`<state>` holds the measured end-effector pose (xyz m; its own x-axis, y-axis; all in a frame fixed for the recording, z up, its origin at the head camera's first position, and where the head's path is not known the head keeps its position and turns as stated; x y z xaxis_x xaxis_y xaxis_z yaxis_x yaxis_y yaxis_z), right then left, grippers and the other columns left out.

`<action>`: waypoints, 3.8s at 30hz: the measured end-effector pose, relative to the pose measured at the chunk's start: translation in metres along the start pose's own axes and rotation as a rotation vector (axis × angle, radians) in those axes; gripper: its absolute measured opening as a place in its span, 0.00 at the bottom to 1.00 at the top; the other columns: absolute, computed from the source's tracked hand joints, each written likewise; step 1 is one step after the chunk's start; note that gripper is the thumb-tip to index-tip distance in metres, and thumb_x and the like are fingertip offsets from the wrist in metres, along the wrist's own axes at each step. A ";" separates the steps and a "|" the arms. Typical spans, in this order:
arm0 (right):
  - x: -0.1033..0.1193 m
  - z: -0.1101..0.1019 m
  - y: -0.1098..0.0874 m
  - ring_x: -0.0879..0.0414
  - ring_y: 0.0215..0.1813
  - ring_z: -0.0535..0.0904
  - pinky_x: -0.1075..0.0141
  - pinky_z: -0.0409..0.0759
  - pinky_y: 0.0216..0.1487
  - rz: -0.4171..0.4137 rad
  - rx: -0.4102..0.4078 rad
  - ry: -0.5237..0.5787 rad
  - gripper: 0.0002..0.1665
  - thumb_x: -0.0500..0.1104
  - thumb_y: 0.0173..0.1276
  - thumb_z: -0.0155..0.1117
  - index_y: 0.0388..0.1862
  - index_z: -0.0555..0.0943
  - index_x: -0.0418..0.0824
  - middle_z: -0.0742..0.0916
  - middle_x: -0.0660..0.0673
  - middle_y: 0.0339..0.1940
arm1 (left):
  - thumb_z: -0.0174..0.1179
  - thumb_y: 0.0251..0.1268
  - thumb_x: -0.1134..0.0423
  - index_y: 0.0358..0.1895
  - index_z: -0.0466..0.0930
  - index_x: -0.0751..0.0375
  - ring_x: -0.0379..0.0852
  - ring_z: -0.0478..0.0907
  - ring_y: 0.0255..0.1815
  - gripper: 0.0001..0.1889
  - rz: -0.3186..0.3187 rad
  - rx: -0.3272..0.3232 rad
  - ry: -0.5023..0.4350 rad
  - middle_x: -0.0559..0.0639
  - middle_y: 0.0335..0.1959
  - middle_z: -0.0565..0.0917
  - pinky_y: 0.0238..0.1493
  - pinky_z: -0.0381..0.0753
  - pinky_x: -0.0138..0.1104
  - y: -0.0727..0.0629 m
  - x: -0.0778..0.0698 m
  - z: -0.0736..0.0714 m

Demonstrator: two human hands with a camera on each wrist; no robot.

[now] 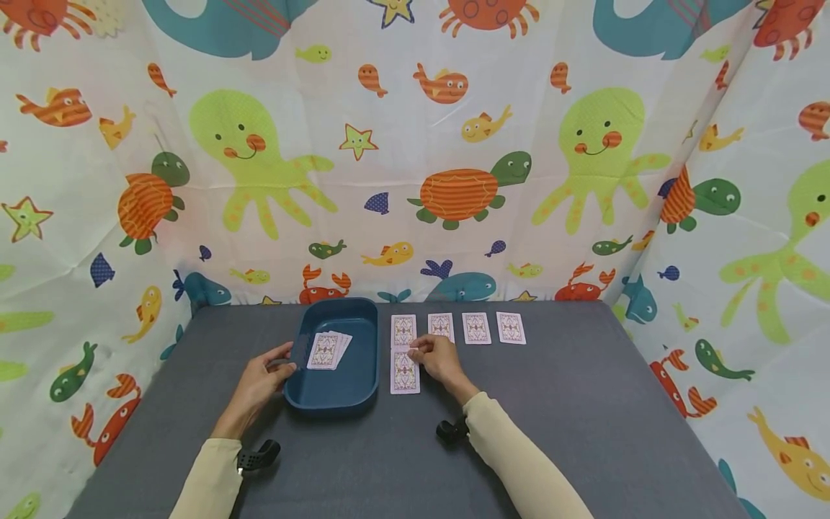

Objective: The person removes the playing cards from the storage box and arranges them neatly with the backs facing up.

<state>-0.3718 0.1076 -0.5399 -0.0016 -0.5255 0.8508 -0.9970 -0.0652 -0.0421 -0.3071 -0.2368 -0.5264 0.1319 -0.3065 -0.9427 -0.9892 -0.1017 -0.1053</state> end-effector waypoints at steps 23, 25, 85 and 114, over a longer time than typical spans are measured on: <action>-0.001 0.004 0.011 0.59 0.25 0.70 0.68 0.66 0.28 -0.096 -0.029 -0.118 0.05 0.42 0.59 0.74 0.33 0.88 0.44 0.78 0.51 0.20 | 0.57 0.69 0.67 0.72 0.66 0.59 0.46 0.74 0.40 0.28 0.001 -0.010 0.003 0.61 0.61 0.72 0.28 0.76 0.34 0.000 0.003 0.000; -0.001 0.003 0.011 0.59 0.25 0.71 0.68 0.66 0.28 -0.091 -0.038 -0.113 0.05 0.42 0.59 0.74 0.33 0.88 0.44 0.78 0.51 0.21 | 0.57 0.69 0.67 0.72 0.66 0.59 0.45 0.74 0.39 0.28 0.003 -0.009 0.004 0.61 0.61 0.72 0.28 0.76 0.34 0.000 0.002 0.000; 0.154 0.005 -0.021 0.50 0.46 0.83 0.58 0.84 0.49 -0.233 0.086 0.362 0.21 0.49 0.65 0.69 0.53 0.82 0.39 0.82 0.44 0.44 | 0.56 0.70 0.66 0.72 0.65 0.59 0.47 0.73 0.40 0.28 -0.010 0.001 0.020 0.61 0.63 0.71 0.30 0.75 0.34 -0.001 -0.001 0.000; 0.136 0.093 0.022 0.49 0.57 0.78 0.52 0.76 0.61 -0.010 0.097 0.287 0.22 0.52 0.62 0.72 0.53 0.82 0.47 0.83 0.41 0.58 | 0.56 0.70 0.66 0.72 0.66 0.59 0.46 0.74 0.40 0.27 -0.004 -0.006 0.016 0.62 0.63 0.71 0.28 0.74 0.33 -0.001 -0.002 0.001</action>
<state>-0.3869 -0.0440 -0.4741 -0.0275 -0.2644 0.9640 -0.9850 -0.1573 -0.0712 -0.3063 -0.2354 -0.5241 0.1373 -0.3209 -0.9371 -0.9882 -0.1091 -0.1074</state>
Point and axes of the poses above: each hand's wrist, its own y-axis towards the middle knuckle, its own z-axis out of the palm, x = y × z, the point moved 6 cm from there along y, towards the middle knuckle
